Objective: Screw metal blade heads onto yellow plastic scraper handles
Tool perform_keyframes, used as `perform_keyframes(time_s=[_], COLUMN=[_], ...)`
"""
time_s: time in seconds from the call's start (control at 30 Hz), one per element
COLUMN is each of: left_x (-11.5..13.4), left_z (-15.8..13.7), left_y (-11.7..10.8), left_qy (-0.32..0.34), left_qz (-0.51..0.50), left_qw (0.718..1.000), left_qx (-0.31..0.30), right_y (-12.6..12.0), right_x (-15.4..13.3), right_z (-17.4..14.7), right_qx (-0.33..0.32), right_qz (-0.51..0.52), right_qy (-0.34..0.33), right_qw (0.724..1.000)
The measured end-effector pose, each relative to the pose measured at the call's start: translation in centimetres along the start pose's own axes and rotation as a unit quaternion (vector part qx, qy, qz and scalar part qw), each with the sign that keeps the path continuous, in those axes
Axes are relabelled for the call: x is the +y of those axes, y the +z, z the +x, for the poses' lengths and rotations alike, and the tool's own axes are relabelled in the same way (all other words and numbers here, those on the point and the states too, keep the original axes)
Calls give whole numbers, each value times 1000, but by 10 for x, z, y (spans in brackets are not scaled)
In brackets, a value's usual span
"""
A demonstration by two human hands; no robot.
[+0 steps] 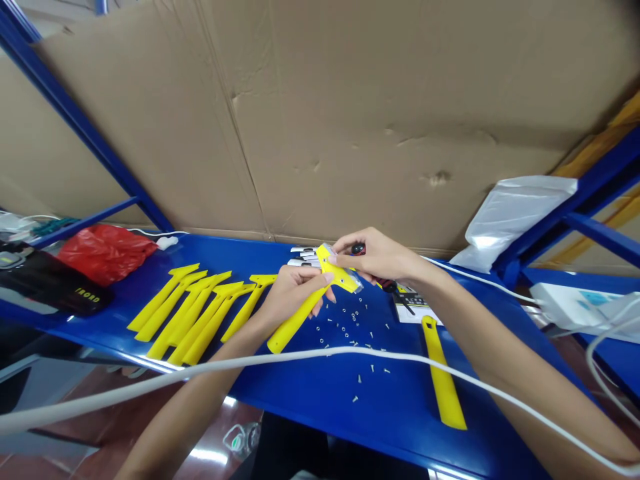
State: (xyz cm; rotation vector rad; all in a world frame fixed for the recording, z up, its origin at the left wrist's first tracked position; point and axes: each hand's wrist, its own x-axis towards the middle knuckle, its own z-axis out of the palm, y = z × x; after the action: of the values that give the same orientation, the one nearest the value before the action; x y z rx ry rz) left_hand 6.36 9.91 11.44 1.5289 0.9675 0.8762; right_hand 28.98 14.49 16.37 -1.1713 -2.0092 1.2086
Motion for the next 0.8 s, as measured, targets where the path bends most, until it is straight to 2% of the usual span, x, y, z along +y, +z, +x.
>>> perform_keyframes(time_s=[0.1, 0.2, 0.3, 0.37, 0.43, 0.5, 0.57, 0.67, 0.8], left_x=[6, 8, 8, 10, 13, 18, 25, 33, 39], left_z=[-3, -12, -29, -42, -55, -64, -69, -69, -54], left_y=[-4, -4, -3, -2, -2, 0, 3, 10, 15], left_qy=[-1, 5, 66, 153, 255, 332, 374, 403, 383], left_qz=[20, 65, 134, 230, 319, 383, 429, 486, 597], left_qw=[1000, 998, 983, 941, 870, 800, 758, 728, 675], left_qx=[7, 19, 110, 197, 276, 321, 317, 266, 201], right_y=[-5, -5, -6, -9, -14, -18, -21, -22, -21], right_x=[-4, -10, -19, -24, -29, -33, -36, -39, -40], right_z=[-4, -7, -12, -17, -22, -28, -33, -36, -37], right_qx=[-8, 15, 55, 90, 124, 146, 158, 165, 160], right_qz=[4, 7, 13, 22, 27, 23, 19, 23, 29], right_qy=[-10, -10, -10, -17, -35, -55, -67, -71, -77], right_qw=[1000, 1000, 998, 996, 991, 988, 985, 983, 984])
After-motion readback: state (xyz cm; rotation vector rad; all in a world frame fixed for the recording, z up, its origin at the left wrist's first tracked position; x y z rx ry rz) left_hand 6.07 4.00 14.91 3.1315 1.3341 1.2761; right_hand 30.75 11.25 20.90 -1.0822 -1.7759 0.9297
